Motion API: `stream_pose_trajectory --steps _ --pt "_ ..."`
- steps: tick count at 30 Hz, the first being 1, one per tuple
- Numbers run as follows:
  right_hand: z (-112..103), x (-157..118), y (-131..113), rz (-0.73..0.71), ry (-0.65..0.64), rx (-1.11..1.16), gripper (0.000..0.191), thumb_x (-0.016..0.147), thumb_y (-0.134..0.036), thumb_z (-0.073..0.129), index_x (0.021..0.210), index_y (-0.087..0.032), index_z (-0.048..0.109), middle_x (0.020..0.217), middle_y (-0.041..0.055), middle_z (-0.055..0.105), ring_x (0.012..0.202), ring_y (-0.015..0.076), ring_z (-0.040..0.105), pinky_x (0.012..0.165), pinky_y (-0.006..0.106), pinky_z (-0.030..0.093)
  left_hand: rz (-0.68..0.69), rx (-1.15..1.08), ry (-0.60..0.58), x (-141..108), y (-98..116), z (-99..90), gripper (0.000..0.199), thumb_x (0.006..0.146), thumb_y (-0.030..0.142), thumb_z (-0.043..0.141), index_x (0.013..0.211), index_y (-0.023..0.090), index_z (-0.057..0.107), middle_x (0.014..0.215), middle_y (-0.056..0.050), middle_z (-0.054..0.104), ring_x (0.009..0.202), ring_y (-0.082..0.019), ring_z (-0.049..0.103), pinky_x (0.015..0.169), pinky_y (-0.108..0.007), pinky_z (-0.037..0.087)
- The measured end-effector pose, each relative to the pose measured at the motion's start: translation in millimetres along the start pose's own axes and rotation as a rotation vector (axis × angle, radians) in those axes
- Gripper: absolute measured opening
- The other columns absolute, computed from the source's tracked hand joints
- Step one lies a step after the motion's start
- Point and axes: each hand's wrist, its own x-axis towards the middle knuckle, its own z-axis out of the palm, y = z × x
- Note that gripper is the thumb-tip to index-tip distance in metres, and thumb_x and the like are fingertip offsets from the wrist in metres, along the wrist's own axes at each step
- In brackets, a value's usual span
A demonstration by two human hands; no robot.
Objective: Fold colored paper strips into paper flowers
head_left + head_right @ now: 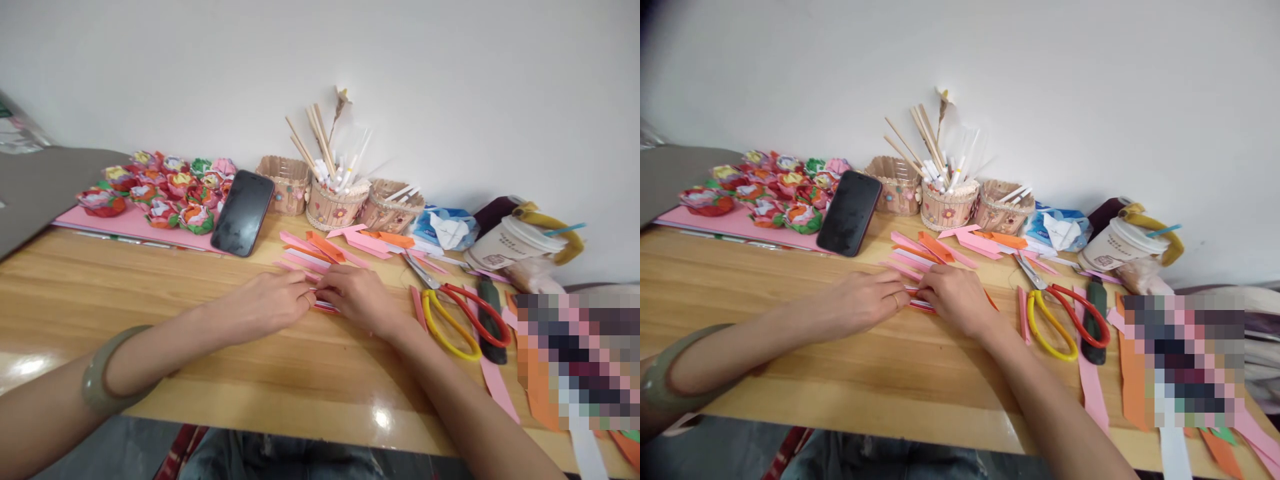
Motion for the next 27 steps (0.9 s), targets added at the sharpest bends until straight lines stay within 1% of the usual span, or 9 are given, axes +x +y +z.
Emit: stream_pose_trajectory --steps 5,7,9,12,14,16,21,25,27 --pt "-2 0 0 0.011 -0.005 0.031 0.015 0.087 -0.019 0.054 0.083 -0.016 0.068 0.082 0.0054 0.068 0.078 0.0147 0.06 0.067 0.023 0.038 -0.04 -0.111 0.026 -1 -5 5.3 0.02 0.086 0.011 0.045 0.084 0.013 0.064 0.086 -0.008 0.069 0.09 -0.019 0.062 0.083 -0.034 0.051" --pt "-2 0 0 0.014 -0.008 0.029 0.016 0.087 -0.02 0.054 0.083 -0.016 0.069 0.082 0.0057 0.068 0.078 0.0149 0.06 0.067 0.023 0.039 -0.057 -0.148 0.039 -2 -7 7.7 0.021 0.087 0.011 0.043 0.087 0.014 0.064 0.09 -0.007 0.069 0.094 -0.018 0.061 0.086 -0.033 0.05" --pt "-2 0 1 0.009 -0.006 0.019 0.016 0.088 -0.02 0.053 0.084 -0.016 0.069 0.082 0.0059 0.068 0.078 0.0152 0.06 0.068 0.024 0.039 -0.112 -0.178 0.048 -1 -7 8.6 0.023 0.087 0.011 0.041 0.091 0.014 0.063 0.097 -0.007 0.068 0.097 -0.018 0.06 0.087 -0.033 0.05" --pt "-1 0 2 -0.003 -0.003 0.012 0.017 0.088 -0.02 0.053 0.085 -0.017 0.069 0.083 0.0062 0.069 0.079 0.0153 0.061 0.069 0.024 0.04 -0.212 -0.208 0.036 1 -6 6.8 0.021 0.087 0.015 0.042 0.088 0.014 0.063 0.104 -0.009 0.066 0.098 -0.018 0.06 0.084 -0.032 0.05" --pt "-1 -1 2 -0.011 0.002 0.005 0.017 0.088 -0.02 0.053 0.086 -0.017 0.069 0.084 0.006 0.069 0.079 0.0154 0.061 0.069 0.024 0.04 -0.232 -0.217 0.041 3 -6 5.6 0.02 0.086 0.017 0.044 0.086 0.015 0.063 0.107 -0.01 0.065 0.102 -0.019 0.058 0.086 -0.034 0.05" --pt "-1 -1 2 -0.01 0.005 -0.011 0.017 0.088 -0.019 0.052 0.085 -0.017 0.069 0.084 0.0059 0.069 0.078 0.0159 0.061 0.068 0.024 0.04 -0.229 -0.229 0.041 3 -7 6.0 0.019 0.086 0.018 0.045 0.087 0.015 0.063 0.105 -0.01 0.066 0.103 -0.019 0.058 0.087 -0.035 0.049" --pt "-4 -2 0 0.006 -0.008 0.01 0.018 0.087 -0.016 0.052 0.086 -0.018 0.07 0.084 0.0061 0.07 0.08 0.0163 0.062 0.068 0.024 0.04 -0.233 -0.28 0.015 2 -11 9.1 0.02 0.086 0.017 0.044 0.094 0.016 0.063 0.101 -0.008 0.068 0.094 -0.018 0.063 0.084 -0.033 0.05" --pt "-5 -2 -2 0.005 -0.005 0.009 0.02 0.088 -0.018 0.05 0.089 -0.019 0.07 0.084 0.0066 0.069 0.079 0.016 0.062 0.068 0.024 0.041 -0.345 -0.338 -0.016 5 -10 5.8 0.021 0.086 0.017 0.044 0.097 0.015 0.062 0.097 -0.008 0.069 0.09 -0.018 0.064 0.08 -0.031 0.051" --pt "-5 -2 -2 0.003 -0.006 -0.01 0.021 0.089 -0.019 0.049 0.09 -0.018 0.07 0.084 0.0072 0.069 0.079 0.016 0.061 0.068 0.024 0.041 -0.379 -0.342 -0.025 7 -9 4.1 0.021 0.086 0.017 0.045 0.099 0.015 0.062 0.095 -0.008 0.07 0.089 -0.018 0.065 0.079 -0.031 0.051"
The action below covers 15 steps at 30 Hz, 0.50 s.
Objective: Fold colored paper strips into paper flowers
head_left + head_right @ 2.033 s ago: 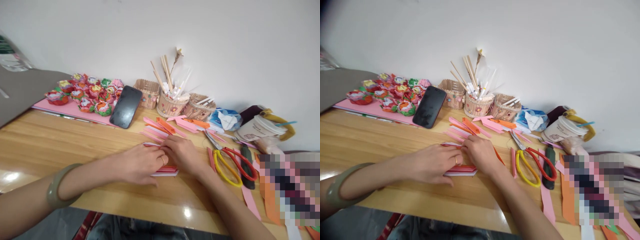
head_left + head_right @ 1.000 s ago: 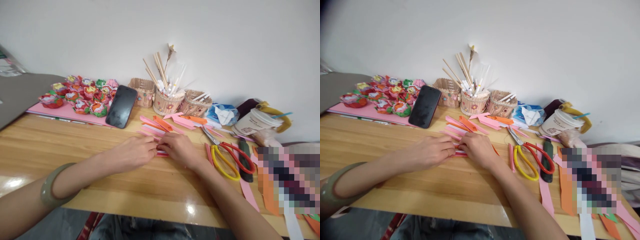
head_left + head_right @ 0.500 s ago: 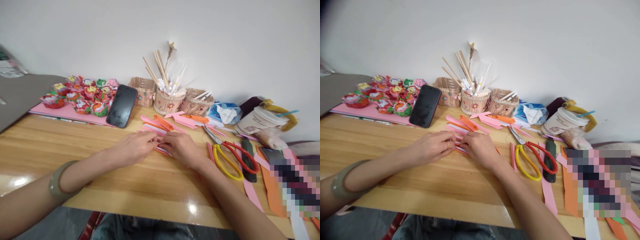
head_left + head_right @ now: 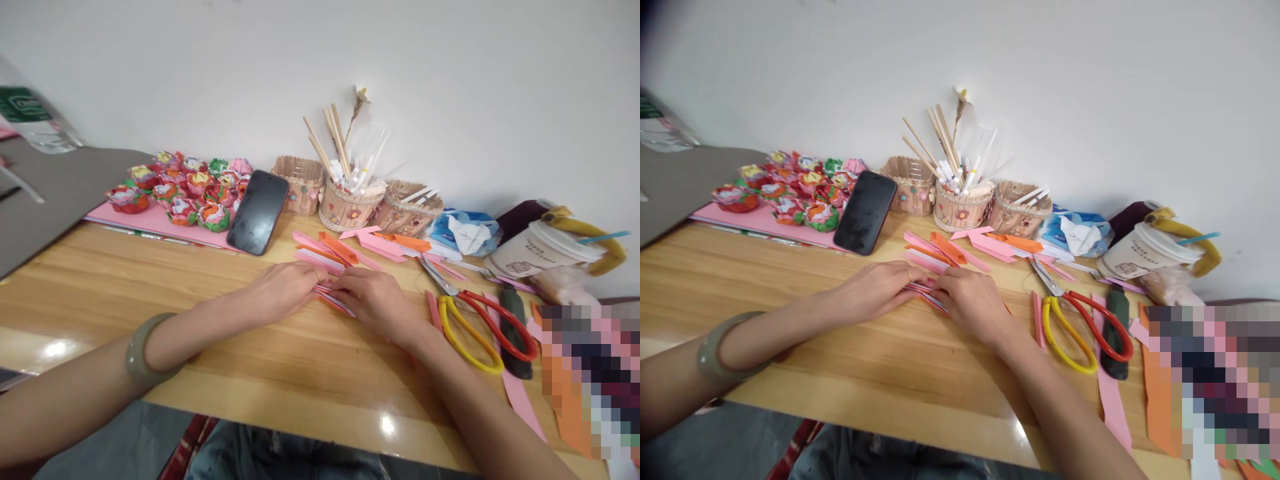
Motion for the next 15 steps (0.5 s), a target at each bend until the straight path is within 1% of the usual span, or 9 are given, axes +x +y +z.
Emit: stream_pose_trajectory --steps 5,8,12,15 --pt "-2 -1 -5 0.028 -0.022 -0.027 0.021 0.088 -0.019 0.049 0.091 -0.016 0.07 0.084 0.0077 0.068 0.08 0.0152 0.061 0.068 0.023 0.041 0.02 0.068 -0.013 -1 2 2.8 0.021 0.085 0.015 0.045 0.096 0.016 0.063 0.094 -0.007 0.07 0.086 -0.018 0.066 0.078 -0.031 0.052" --pt "-2 -1 -7 0.053 -0.036 0.002 0.02 0.088 -0.02 0.05 0.092 -0.017 0.069 0.084 0.0069 0.069 0.079 0.0149 0.062 0.068 0.023 0.041 0.043 0.1 0.007 -4 2 5.4 0.02 0.085 0.014 0.045 0.093 0.014 0.063 0.095 -0.008 0.07 0.084 -0.017 0.066 0.076 -0.03 0.052" --pt "-5 -1 -9 0.085 -0.071 0.039 0.02 0.088 -0.02 0.05 0.092 -0.017 0.069 0.085 0.0064 0.068 0.078 0.0149 0.062 0.069 0.023 0.042 0.097 0.144 0.028 -7 4 5.8 0.019 0.085 0.012 0.044 0.087 0.012 0.063 0.087 -0.008 0.07 0.078 -0.018 0.067 0.07 -0.03 0.054" --pt "-9 0 -14 0.11 -0.117 0.032 0.024 0.091 -0.022 0.046 0.09 -0.016 0.069 0.083 0.0062 0.067 0.078 0.0146 0.061 0.069 0.024 0.043 0.151 0.181 0.065 -9 5 6.0 0.018 0.084 0.01 0.045 0.084 0.01 0.063 0.083 -0.009 0.07 0.076 -0.019 0.067 0.067 -0.03 0.055"
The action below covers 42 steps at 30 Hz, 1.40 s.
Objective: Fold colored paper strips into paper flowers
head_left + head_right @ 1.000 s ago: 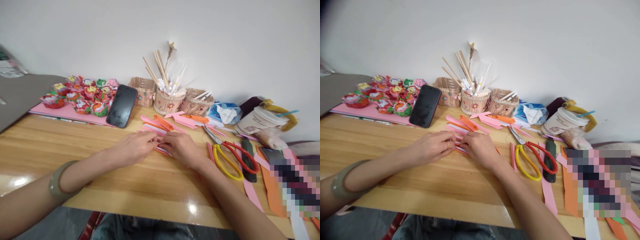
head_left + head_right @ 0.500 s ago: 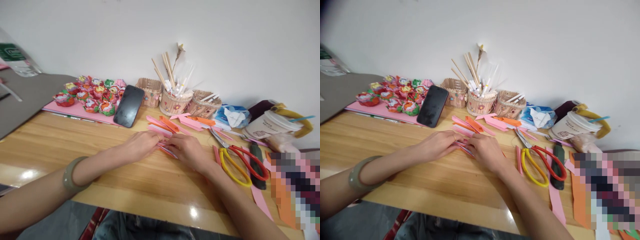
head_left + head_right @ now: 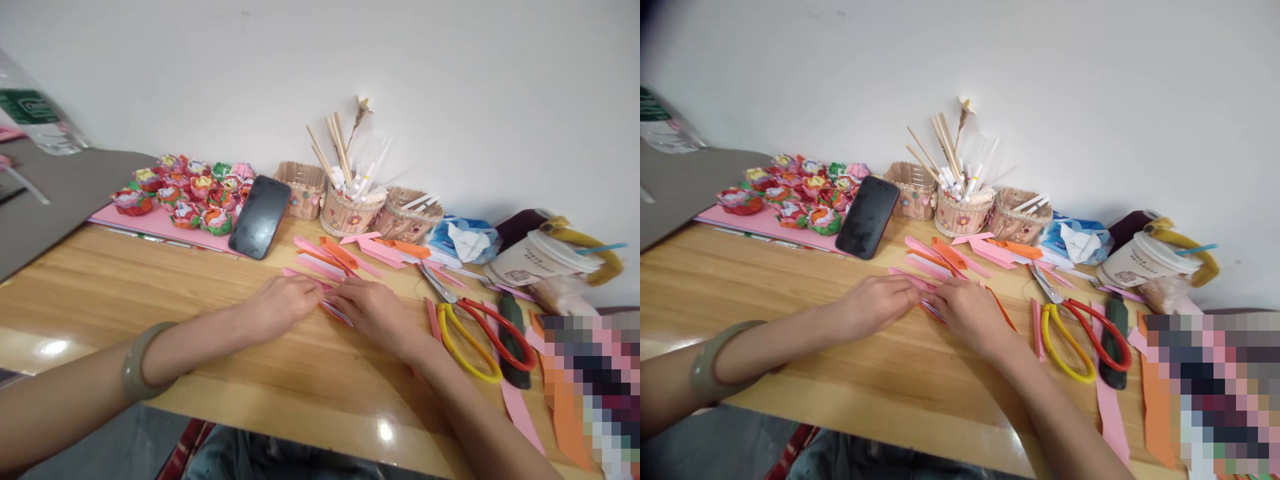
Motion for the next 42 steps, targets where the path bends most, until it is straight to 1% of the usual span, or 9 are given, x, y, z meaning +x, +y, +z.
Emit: stream_pose_trajectory --steps 3,9,16,22,26,30,36,39,42 --pt "-3 -1 -9 0.008 -0.043 -0.068 0.022 0.09 -0.024 0.048 0.094 -0.016 0.068 0.087 0.0072 0.065 0.082 0.0162 0.061 0.07 0.025 0.043 0.033 0.019 0.039 -3 0 1.8 0.017 0.084 0.01 0.046 0.084 0.01 0.063 0.084 -0.01 0.07 0.076 -0.019 0.067 0.067 -0.03 0.055" --pt "5 -6 -25 -0.018 -0.029 -0.308 0.019 0.086 -0.008 0.05 0.096 -0.014 0.065 0.09 0.0084 0.063 0.082 0.0189 0.058 0.072 0.031 0.045 0.044 -0.006 0.15 -16 0 7.7 0.021 0.088 0.014 0.043 0.093 0.01 0.063 0.096 -0.01 0.07 0.091 -0.018 0.065 0.077 -0.031 0.055" --pt "21 -10 -30 -0.092 0.155 -0.468 0.014 0.081 -0.004 0.052 0.082 -0.014 0.062 0.081 0.0077 0.061 0.075 0.0221 0.056 0.059 0.03 0.045 -0.004 -0.091 0.169 -22 1 2.5 0.025 0.09 0.015 0.039 0.094 0.011 0.063 0.098 -0.009 0.069 0.093 -0.016 0.064 0.082 -0.029 0.053" --pt "31 -13 -29 -0.072 0.258 -0.383 0.024 0.078 -0.005 0.052 0.098 -0.013 0.062 0.091 0.0097 0.064 0.079 0.0211 0.059 0.065 0.031 0.05 -0.238 -0.21 0.047 -19 3 -0.2 0.029 0.091 0.024 0.041 0.115 0.015 0.054 0.112 -0.007 0.064 0.104 -0.017 0.059 0.089 -0.031 0.049" --pt "38 -13 -28 -0.146 0.354 -0.421 0.028 0.082 -0.004 0.044 0.104 -0.008 0.062 0.096 0.0134 0.068 0.087 0.0216 0.062 0.071 0.031 0.053 -0.369 -0.143 -0.103 -21 11 3.4 0.028 0.093 0.022 0.034 0.105 0.014 0.058 0.099 -0.006 0.065 0.095 -0.017 0.059 0.078 -0.03 0.052" --pt "45 -15 -28 -0.207 0.455 -0.52 0.033 0.083 -0.003 0.039 0.104 -0.001 0.064 0.1 0.0179 0.069 0.095 0.0248 0.064 0.078 0.034 0.054 -0.323 -0.036 -0.033 -25 21 10.8 0.029 0.091 0.014 0.032 0.107 0.012 0.056 0.1 -0.007 0.063 0.094 -0.016 0.057 0.076 -0.026 0.051" --pt "51 -18 -29 -0.195 0.363 -0.625 0.039 0.08 0.0 0.036 0.11 0.002 0.061 0.112 0.0232 0.064 0.102 0.026 0.064 0.082 0.035 0.054 -0.238 0.085 0.004 -29 21 17.4 0.032 0.09 0.012 0.031 0.112 0.01 0.054 0.099 -0.008 0.064 0.091 -0.017 0.058 0.077 -0.027 0.05" --pt "51 -19 -31 -0.145 0.338 -0.615 0.042 0.079 0.002 0.036 0.113 -0.001 0.06 0.116 0.0222 0.062 0.105 0.0258 0.062 0.084 0.036 0.053 -0.297 0.122 -0.003 -32 16 17.1 0.034 0.091 0.016 0.03 0.118 0.011 0.052 0.112 -0.011 0.063 0.103 -0.02 0.057 0.087 -0.033 0.048" --pt "50 -19 -34 -0.096 0.358 -0.6 0.04 0.08 0.001 0.039 0.112 -0.003 0.062 0.117 0.0198 0.062 0.107 0.0286 0.061 0.085 0.04 0.052 -0.386 0.234 0.003 -38 14 14.2 0.04 0.09 0.022 0.037 0.125 0.004 0.047 0.125 -0.019 0.056 0.116 -0.028 0.052 0.095 -0.042 0.044"
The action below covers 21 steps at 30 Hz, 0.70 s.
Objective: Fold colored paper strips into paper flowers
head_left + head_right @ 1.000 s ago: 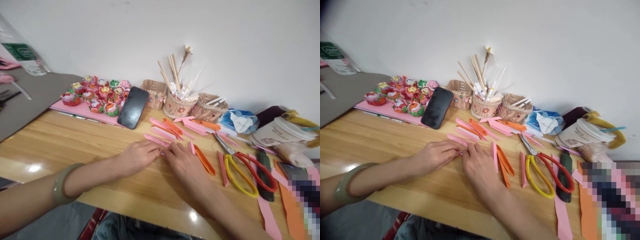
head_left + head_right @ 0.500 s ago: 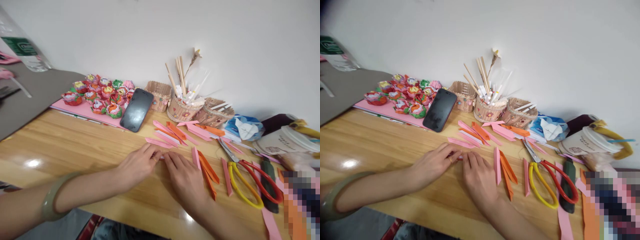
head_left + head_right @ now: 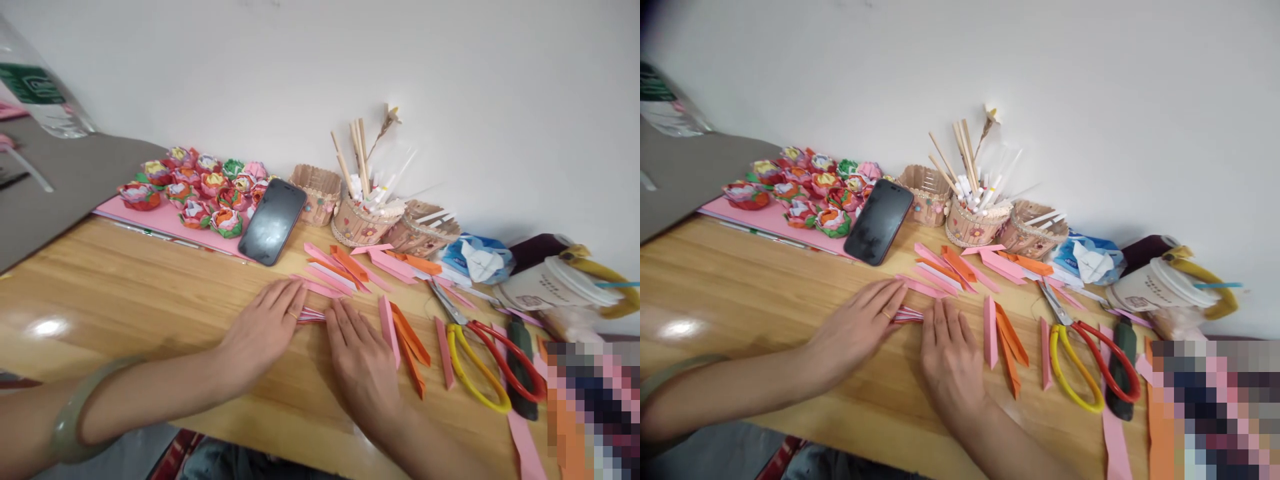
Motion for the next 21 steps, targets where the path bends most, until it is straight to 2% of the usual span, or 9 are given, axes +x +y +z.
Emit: stream_pose_trajectory --steps 3,7,13,21 --pt "-3 1 -2 0.043 -0.02 0.001 0.038 0.081 0.0 0.043 0.113 -0.007 0.062 0.12 0.0169 0.062 0.108 0.0318 0.059 0.084 0.044 0.051 -0.047 0.061 -0.022 -7 2 -4.5 0.045 0.088 0.024 0.041 0.126 0.0 0.046 0.132 -0.021 0.05 0.119 -0.031 0.05 0.097 -0.044 0.042" --pt "-4 0 -6 0.098 -0.057 0.008 0.037 0.082 -0.002 0.044 0.115 -0.01 0.061 0.124 0.0149 0.059 0.111 0.0321 0.057 0.086 0.044 0.05 -0.125 0.048 -0.063 -16 12 -6.2 0.052 0.088 0.027 0.039 0.131 -0.001 0.04 0.138 -0.023 0.042 0.125 -0.032 0.043 0.1 -0.044 0.039" --pt "0 -2 -12 0.14 -0.077 0.085 0.041 0.08 0.002 0.043 0.118 -0.003 0.057 0.124 0.0208 0.057 0.115 0.0336 0.054 0.088 0.045 0.051 -0.203 -0.029 -0.113 -20 24 -0.9 0.057 0.088 0.03 0.036 0.135 -0.002 0.032 0.141 -0.024 0.034 0.131 -0.03 0.035 0.104 -0.042 0.036" --pt "6 0 -22 0.187 -0.066 0.103 0.044 0.078 0.006 0.036 0.118 0.001 0.055 0.125 0.0273 0.053 0.117 0.0332 0.053 0.09 0.045 0.05 -0.236 -0.081 -0.193 -10 31 -5.6 0.055 0.089 0.023 0.032 0.134 -0.008 0.03 0.141 -0.029 0.03 0.132 -0.033 0.03 0.103 -0.045 0.036"
